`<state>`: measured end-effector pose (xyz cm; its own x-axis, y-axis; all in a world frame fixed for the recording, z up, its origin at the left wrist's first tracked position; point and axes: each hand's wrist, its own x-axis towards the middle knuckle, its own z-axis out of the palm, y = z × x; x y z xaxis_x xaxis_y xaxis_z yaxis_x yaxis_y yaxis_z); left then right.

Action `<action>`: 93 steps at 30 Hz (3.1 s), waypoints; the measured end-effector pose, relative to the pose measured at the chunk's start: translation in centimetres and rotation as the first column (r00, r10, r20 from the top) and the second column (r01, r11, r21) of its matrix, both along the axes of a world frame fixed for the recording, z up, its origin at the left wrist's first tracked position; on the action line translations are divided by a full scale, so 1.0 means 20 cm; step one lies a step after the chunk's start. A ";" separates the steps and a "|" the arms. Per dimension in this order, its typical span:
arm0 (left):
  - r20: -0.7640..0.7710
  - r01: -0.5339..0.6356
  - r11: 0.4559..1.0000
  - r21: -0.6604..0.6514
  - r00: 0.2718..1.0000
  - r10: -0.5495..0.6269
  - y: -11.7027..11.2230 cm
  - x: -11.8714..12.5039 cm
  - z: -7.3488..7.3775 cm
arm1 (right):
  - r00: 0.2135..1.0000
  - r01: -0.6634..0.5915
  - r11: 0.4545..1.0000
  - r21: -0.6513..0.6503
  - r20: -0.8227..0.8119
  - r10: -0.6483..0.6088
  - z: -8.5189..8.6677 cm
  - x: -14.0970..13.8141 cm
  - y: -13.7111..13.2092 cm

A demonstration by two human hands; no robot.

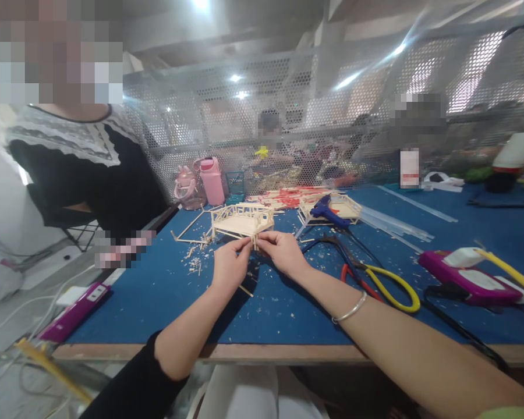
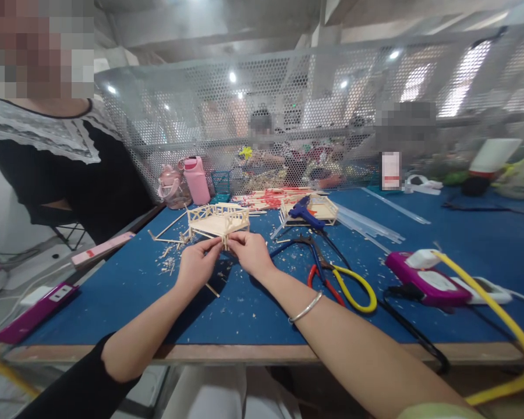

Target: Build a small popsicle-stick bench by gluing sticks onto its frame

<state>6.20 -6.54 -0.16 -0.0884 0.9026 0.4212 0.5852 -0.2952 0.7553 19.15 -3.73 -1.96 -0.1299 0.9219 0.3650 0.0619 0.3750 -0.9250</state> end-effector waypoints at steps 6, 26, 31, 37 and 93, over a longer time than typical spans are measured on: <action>-0.016 0.053 0.999 -0.007 0.998 -0.053 0.00 0.00 -0.01 | 1.000 0.011 1.000 -0.010 0.005 -0.011 0.01 0.01 -0.01; -0.115 0.064 0.997 0.037 0.992 -0.059 0.00 0.00 -0.02 | 1.000 0.010 0.999 -0.037 -0.003 -0.010 0.00 0.01 0.00; -0.033 0.044 0.998 -0.036 0.998 -0.045 -0.01 0.01 0.00 | 1.000 0.006 0.999 -0.035 -0.001 -0.006 0.02 0.00 -0.02; 0.192 0.054 0.995 -0.080 0.981 -0.038 0.02 0.01 -0.04 | 0.998 -0.019 0.997 -0.069 -0.060 0.015 0.03 0.00 -0.03; 0.895 0.321 0.933 -0.163 0.445 0.003 -0.03 0.05 0.15 | 0.991 0.006 0.944 0.330 0.127 -0.051 0.16 0.01 -0.09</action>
